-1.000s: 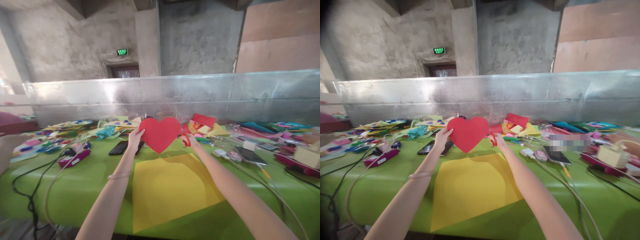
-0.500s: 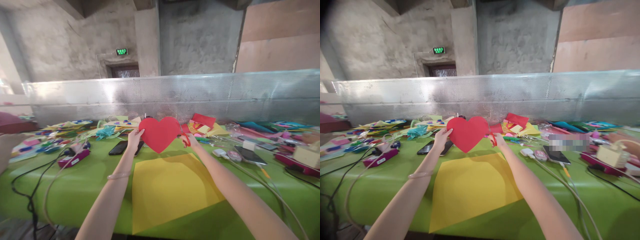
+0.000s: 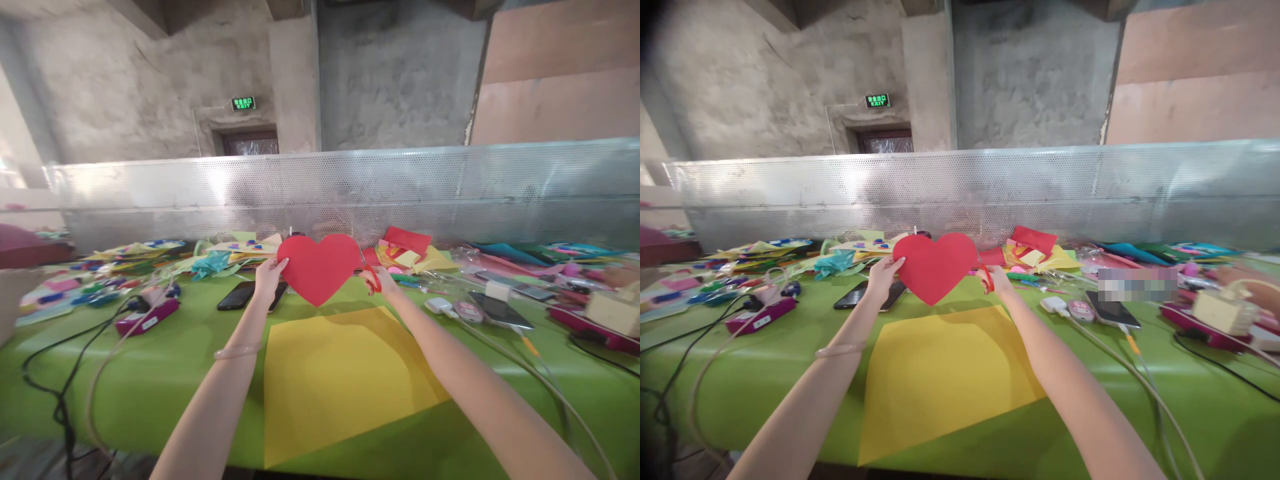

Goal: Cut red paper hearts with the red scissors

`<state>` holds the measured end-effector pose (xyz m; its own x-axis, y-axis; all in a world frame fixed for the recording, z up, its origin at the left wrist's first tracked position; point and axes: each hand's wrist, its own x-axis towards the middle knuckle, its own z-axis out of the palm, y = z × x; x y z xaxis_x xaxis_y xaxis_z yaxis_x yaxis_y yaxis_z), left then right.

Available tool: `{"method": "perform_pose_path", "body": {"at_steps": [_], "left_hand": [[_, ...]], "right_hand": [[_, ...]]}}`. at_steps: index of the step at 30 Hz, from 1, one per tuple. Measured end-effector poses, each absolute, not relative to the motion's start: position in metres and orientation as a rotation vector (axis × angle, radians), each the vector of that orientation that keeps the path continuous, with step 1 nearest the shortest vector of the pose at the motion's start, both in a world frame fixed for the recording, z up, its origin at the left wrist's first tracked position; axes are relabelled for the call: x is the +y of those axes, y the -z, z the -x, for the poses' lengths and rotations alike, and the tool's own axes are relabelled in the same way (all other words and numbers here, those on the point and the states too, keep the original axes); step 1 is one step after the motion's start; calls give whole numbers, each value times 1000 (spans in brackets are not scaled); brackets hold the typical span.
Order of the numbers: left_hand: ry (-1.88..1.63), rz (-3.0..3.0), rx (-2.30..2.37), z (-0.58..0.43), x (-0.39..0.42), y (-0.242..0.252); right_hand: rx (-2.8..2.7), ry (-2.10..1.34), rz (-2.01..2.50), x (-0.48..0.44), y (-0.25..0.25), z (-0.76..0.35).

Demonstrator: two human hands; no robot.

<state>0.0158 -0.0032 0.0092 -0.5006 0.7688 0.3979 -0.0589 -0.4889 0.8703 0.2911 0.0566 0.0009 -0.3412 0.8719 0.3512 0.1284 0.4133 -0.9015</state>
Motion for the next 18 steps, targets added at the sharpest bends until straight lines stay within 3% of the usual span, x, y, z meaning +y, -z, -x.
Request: {"method": "perform_pose_path", "body": {"at_steps": [18], "left_hand": [[-2031,-1134,1142,-15,-3,-9]], "right_hand": [[-1734,-1010,899,54,-1,-292]]}}
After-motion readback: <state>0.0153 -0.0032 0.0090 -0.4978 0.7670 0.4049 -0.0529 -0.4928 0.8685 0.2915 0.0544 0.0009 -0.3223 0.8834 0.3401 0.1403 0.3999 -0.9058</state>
